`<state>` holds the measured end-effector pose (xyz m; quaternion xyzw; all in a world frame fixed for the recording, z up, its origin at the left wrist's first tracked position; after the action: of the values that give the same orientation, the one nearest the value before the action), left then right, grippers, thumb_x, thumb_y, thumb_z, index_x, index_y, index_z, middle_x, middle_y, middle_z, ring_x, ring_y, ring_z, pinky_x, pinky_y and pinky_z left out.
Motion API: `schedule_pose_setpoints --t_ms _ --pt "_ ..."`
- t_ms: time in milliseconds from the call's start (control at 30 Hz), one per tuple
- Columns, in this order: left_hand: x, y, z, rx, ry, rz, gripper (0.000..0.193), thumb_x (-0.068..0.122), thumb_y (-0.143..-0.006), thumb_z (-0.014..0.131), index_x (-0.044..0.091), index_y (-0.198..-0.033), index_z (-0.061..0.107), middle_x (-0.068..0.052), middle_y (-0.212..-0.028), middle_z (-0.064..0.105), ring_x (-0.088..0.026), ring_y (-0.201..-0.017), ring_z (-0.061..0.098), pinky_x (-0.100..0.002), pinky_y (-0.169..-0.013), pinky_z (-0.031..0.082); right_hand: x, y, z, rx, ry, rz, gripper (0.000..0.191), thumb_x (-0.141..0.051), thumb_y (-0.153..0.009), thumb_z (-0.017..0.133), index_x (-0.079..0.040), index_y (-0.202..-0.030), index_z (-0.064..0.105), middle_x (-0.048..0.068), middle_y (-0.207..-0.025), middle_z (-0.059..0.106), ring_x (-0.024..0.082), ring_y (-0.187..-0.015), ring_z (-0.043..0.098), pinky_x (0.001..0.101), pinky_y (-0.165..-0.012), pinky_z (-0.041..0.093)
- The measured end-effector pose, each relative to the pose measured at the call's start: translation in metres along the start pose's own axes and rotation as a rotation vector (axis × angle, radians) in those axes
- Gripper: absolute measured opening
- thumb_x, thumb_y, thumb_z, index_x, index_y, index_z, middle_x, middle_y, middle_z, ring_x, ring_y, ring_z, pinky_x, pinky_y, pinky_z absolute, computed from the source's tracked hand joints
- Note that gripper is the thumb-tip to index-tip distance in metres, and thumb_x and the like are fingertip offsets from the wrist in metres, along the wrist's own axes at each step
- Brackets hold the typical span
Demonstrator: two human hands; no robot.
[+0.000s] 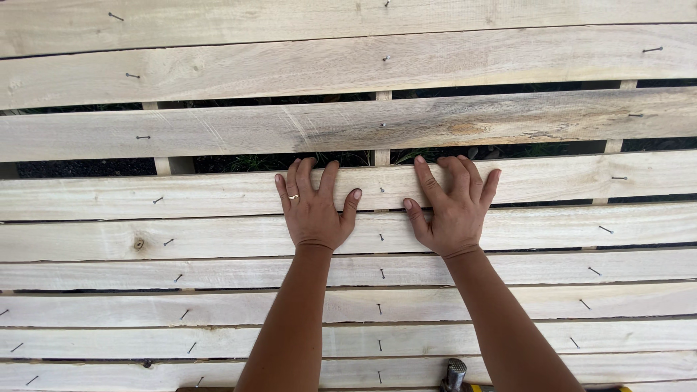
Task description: The person hammers nails into a wooden slatted bench frame outdoors, then presses and aligns the wooden slats across the frame with both hands, working along the bench. A box of nails and a claw hammer rest on the bench while they check the slats.
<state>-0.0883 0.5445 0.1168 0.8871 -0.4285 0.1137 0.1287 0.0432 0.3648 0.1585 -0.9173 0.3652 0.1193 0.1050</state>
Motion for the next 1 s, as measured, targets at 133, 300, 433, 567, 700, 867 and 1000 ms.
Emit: schedule_pose_setpoints --t_ms 133,300,433,567,700,867,1000 --pt "-0.001 0.005 -0.002 0.111 0.073 0.028 0.064 0.061 -0.098 0.053 0.015 -0.143 0.054 -0.018 -0.147 0.04 -0.037 -0.147 0.029 -0.062 -0.124 0.014 0.003 0.003 0.003 0.004 -0.005 0.044 0.051 -0.042 -0.106 0.052 -0.018 -0.149 0.065 0.011 -0.141 0.053 0.034 -0.144 0.042 0.065 -0.125 0.005" --pt "0.0 -0.007 -0.019 0.167 0.174 0.05 0.053 0.049 -0.104 0.05 0.016 -0.146 0.052 -0.013 -0.154 0.042 -0.036 -0.152 0.031 -0.06 -0.128 0.014 0.02 -0.026 -0.009 0.067 -0.063 0.135 0.049 -0.039 -0.11 0.05 -0.017 -0.154 0.057 0.011 -0.146 0.052 0.033 -0.149 0.04 0.0673 -0.127 0.01" --pt "0.003 -0.055 -0.03 0.157 0.077 0.07 0.048 0.04 -0.107 0.045 0.022 -0.151 0.052 -0.004 -0.161 0.042 -0.029 -0.157 0.029 -0.059 -0.131 0.012 0.028 -0.076 0.0 0.022 -0.074 0.079 0.06 -0.042 -0.107 0.053 -0.013 -0.159 0.047 0.017 -0.158 0.042 0.041 -0.153 0.029 0.0711 -0.119 0.009" --pt "0.008 -0.091 -0.031 0.149 0.067 0.097 0.058 0.047 -0.107 0.045 0.015 -0.155 0.047 -0.008 -0.16 0.038 -0.031 -0.154 0.025 -0.058 -0.126 0.01 0.026 -0.087 0.014 -0.033 0.004 0.098 0.061 -0.045 -0.105 0.056 -0.016 -0.158 0.047 0.016 -0.158 0.04 0.039 -0.154 0.028 0.0733 -0.118 0.006" --pt "0.008 -0.092 -0.027 0.077 0.057 0.064 0.062 0.053 -0.104 0.047 0.015 -0.152 0.047 -0.011 -0.155 0.039 -0.031 -0.152 0.027 -0.057 -0.127 0.009 0.027 -0.084 0.015 -0.052 -0.008 0.114 0.059 -0.046 -0.106 0.056 -0.015 -0.156 0.05 0.016 -0.154 0.041 0.039 -0.155 0.026 0.0736 -0.12 0.005" --pt "0.006 -0.094 -0.024 0.07 0.033 0.081 0.061 0.052 -0.103 0.049 0.013 -0.149 0.046 -0.015 -0.15 0.04 -0.033 -0.148 0.03 -0.057 -0.126 0.01 0.026 -0.086 0.013 -0.043 -0.027 0.129 0.056 -0.044 -0.104 0.057 -0.015 -0.152 0.054 0.013 -0.15 0.044 0.036 -0.152 0.031 0.0736 -0.12 0.005" --pt "0.002 -0.094 -0.018 0.076 0.049 0.089 0.058 0.05 -0.103 0.05 0.012 -0.146 0.047 -0.015 -0.147 0.041 -0.034 -0.145 0.032 -0.056 -0.127 0.011 0.027 -0.086 0.014 -0.03 -0.025 0.111 0.053 -0.043 -0.106 0.057 -0.015 -0.15 0.055 0.013 -0.148 0.045 0.037 -0.149 0.035 0.0735 -0.12 0.006"
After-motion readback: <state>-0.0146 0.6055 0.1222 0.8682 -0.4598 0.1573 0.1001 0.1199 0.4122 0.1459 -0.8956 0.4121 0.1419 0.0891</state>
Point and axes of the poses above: each hand's wrist, its own y-axis away from the middle knuckle, its own z-axis out of the palm, x = y × z, the point moved 4 cm from there along -y, towards the middle knuckle
